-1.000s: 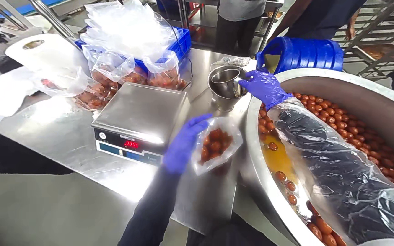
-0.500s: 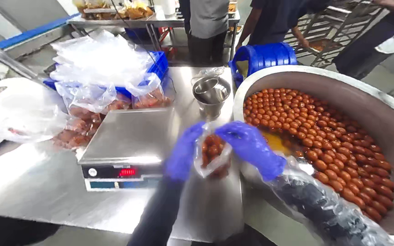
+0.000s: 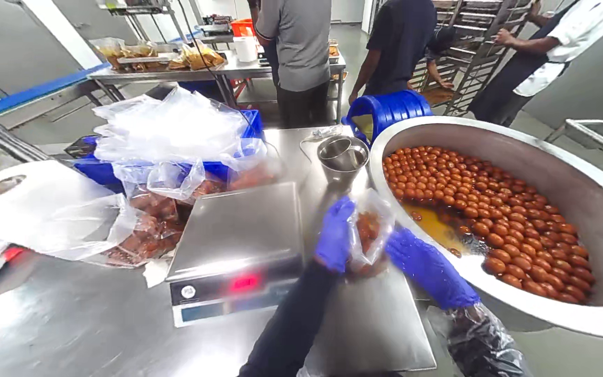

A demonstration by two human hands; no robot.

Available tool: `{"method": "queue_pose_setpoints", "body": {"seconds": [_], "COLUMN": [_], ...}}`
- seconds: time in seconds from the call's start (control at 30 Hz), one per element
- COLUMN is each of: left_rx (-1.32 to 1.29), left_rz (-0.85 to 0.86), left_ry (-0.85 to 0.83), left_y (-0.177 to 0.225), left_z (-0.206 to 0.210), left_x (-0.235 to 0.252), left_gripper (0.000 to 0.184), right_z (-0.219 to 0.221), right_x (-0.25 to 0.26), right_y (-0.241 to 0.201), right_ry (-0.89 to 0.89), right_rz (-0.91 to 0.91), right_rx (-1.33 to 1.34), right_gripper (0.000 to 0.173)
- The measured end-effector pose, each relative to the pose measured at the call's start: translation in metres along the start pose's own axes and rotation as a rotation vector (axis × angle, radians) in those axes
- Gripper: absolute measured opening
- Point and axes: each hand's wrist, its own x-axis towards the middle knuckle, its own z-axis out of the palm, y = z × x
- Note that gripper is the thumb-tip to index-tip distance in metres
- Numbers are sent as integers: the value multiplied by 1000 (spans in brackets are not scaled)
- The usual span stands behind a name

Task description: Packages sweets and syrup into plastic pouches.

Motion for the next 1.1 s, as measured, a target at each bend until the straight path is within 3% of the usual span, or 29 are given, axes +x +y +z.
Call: {"method": "queue_pose_setpoints", "body": {"seconds": [0.1,0.37,0.53,0.63,0.73,0.93,1.1], "left_rx": [3,59,-21,-48,-85,-241,-206], "left_rz": [-24,-97,-345,-439,-417,-331,-231], "left_ry": [-39,-119,-114,-116,-175,5,-21], "left_y": [0,8,25,28,24,37,68], "left_z": [-5,-14,-18,-18,-19,-13,-2], "left_x": [0,5,14,28,38,28,-7], "left_gripper": [35,26,16,22,36,32,34], "right_z": [2,7,19,23,20,16,24], "right_x": [8,21,24,25,25,16,-4], "right_y": [3,8,2,0,-1,-12,-36], "right_ry": [25,-43,-49,-88,-109,-93,-208], "right_rz": [17,-6,-76,-121,-134,-81,-94], "right_rx": [132,167,179,216,310,471,455], "right_gripper": [30,32,30,27,29,37,31]}}
